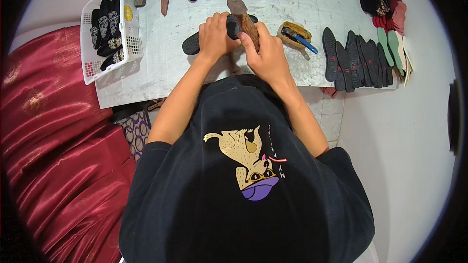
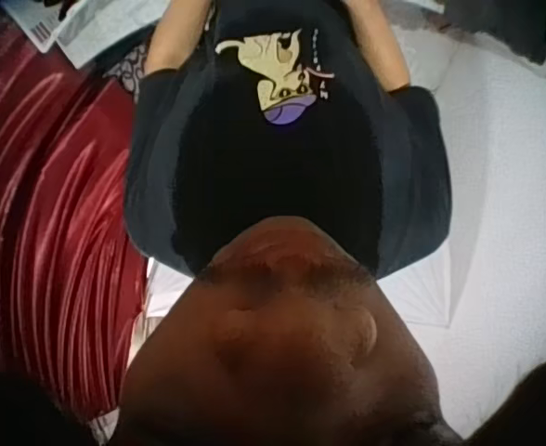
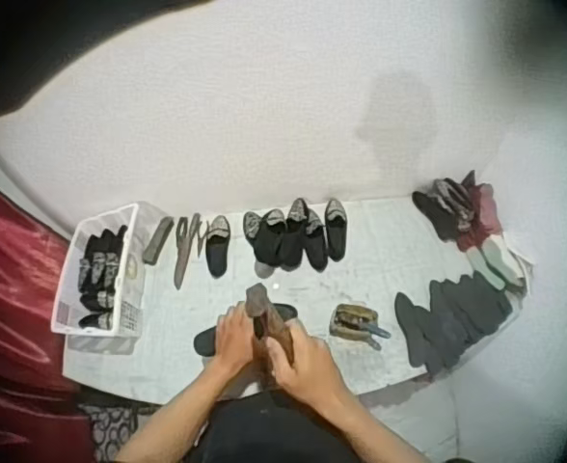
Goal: Hammering the sole of a shoe to secure it during the manufacturing process.
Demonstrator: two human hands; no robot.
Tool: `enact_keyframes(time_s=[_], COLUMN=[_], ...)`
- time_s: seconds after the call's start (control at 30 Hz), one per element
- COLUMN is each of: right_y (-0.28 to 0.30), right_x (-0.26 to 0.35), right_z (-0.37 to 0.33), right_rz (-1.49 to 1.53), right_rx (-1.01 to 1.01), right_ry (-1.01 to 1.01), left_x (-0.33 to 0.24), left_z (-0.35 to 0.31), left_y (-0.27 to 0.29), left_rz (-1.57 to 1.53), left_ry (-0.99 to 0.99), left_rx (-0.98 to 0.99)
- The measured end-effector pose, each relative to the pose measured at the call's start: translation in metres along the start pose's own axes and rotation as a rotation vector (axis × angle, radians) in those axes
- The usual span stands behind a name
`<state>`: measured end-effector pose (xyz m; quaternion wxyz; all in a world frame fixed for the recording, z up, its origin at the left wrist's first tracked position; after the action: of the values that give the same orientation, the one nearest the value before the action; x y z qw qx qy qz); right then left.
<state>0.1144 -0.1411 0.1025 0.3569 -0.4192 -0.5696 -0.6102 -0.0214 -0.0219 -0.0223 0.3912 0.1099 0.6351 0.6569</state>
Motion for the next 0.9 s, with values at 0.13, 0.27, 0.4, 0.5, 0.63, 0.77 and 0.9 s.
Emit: enact_keyframes(time_s=[0.13, 0.27, 0.4, 0.5, 0.63, 0.77, 0.9], right_y=[-0.002, 0.013, 0.029, 0.029, 0.04, 0.036, 0.029], right_x=[-0.046, -0.045, -0.035, -0.051, -0.061, -0.065, -0.056], right_z=[-0.012, -0.009, -0.005, -0.012, -0.009, 0.006, 0.024], right_rz=[-0.05, -0.145, 0.014, 0.038, -0.018, -0.079, -0.076], right_rx=[-0.102, 0.082, 0.078, 0.058, 0.096, 0.148, 0.14], right_ry=[0.094, -0.198, -0.205, -0.114, -0.085, -0.168, -0.059], left_x=[-0.011, -0.01, -0.01, -0.011, -0.011, -0.012, -0.011], left_z=[0.004, 0.004, 0.005, 0.005, 0.007, 0.007, 0.008], left_y=[0.007, 0.006, 0.008, 0.01, 0.009, 0.008, 0.008], left_rz=[-0.022, -0.011, -0.005, 0.013, 0.019, 0.033, 0.018], left_ry=[0.036, 0.046, 0.066, 0.046, 0.073, 0.05, 0.063], left_rx=[0.037, 0.016, 0.03, 0.016, 0.06, 0.013, 0.056])
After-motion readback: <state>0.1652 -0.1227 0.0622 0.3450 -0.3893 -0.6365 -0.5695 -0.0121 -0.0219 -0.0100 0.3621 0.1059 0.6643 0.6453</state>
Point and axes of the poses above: each hand's wrist, its own z-axis towards the middle knuckle, its own y-axis out of the back of the hand, x = y × z, the point moved 2 cm from there along z, towards the middle knuckle, and after that the axes turned 12 degrees about x, right-handed, at the moved point
